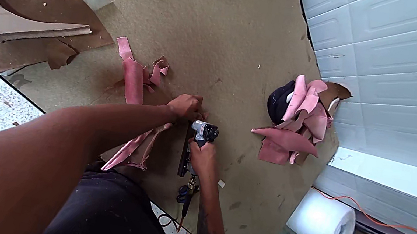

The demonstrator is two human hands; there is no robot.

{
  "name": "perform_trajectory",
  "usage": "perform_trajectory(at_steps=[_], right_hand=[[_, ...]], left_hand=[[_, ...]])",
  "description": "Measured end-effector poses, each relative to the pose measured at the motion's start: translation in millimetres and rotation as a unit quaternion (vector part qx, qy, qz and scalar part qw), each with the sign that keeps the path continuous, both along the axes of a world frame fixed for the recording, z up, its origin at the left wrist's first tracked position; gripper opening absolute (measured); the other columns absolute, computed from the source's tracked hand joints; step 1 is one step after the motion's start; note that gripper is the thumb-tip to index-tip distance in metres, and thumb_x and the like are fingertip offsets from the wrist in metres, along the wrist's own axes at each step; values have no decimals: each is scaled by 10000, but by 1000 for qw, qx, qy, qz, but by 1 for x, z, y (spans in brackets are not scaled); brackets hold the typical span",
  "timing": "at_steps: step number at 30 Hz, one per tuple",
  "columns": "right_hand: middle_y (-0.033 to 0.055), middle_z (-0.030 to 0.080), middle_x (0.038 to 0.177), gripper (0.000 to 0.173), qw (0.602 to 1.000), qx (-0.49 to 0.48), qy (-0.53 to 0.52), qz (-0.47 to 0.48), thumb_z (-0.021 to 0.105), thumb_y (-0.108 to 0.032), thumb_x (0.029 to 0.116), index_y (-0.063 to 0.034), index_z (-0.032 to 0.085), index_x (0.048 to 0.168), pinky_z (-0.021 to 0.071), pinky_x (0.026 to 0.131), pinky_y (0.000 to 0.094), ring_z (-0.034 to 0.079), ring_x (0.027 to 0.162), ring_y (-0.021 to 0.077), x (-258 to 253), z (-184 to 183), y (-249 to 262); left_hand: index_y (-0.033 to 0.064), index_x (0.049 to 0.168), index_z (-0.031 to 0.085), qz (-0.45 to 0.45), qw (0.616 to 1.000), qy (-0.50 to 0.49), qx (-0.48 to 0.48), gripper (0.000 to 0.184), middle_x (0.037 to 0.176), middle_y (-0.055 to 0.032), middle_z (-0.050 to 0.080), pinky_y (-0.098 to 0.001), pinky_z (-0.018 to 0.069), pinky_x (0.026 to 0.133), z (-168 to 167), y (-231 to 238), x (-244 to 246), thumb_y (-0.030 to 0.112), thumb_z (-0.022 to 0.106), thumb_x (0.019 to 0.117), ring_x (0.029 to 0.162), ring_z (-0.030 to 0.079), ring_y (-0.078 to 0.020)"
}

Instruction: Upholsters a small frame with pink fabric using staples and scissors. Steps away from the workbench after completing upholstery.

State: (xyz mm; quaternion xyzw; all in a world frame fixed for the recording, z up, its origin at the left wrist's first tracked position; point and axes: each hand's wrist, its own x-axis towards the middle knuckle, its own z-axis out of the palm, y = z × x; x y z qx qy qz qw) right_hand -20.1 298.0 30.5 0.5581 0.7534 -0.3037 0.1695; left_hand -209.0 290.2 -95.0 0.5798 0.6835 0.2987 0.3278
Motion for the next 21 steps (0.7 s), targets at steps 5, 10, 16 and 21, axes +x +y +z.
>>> perform_trajectory(at_steps=[5, 10, 16, 21], right_hand=[[68, 640, 619, 235, 998, -33, 58, -6, 625, -326, 997, -97, 678, 988, 565, 509, 423, 630, 502, 214, 9, -6, 2], [75, 650, 639, 219, 996, -21, 83, -4, 641, -309, 987, -99, 676, 1038, 580, 518, 429, 639, 504, 215, 12, -10, 2], [87, 656, 659, 270, 997, -6, 74, 8, 630, -342, 992, -77, 658, 1035, 570, 510, 445, 639, 510, 228, 18, -7, 0], [76, 658, 671, 269, 996, 3, 88, 20, 634, -333, 977, -82, 640, 1076, 581, 517, 441, 651, 522, 214, 22, -11, 2]], left_hand=[[198, 908, 730, 62, 987, 126, 79, 349, 1084, -9, 642, -453, 509, 917, 14, -73, 3, 531, 631, 938, 1062, 601, -218], [239, 1164, 733, 103, 976, 186, 44, 375, 1493, 1, 540, -519, 341, 1201, 15, -130, 44, 462, 751, 863, 1469, 400, -249], [210, 1142, 731, 164, 963, 210, 35, 290, 1551, -17, 491, -505, 243, 1270, 0, -106, 58, 405, 684, 933, 1533, 314, -260], [165, 1073, 779, 179, 968, 111, 134, 201, 1357, 49, 683, -403, 265, 1284, -9, -104, 57, 230, 595, 1024, 1477, 438, -180]])
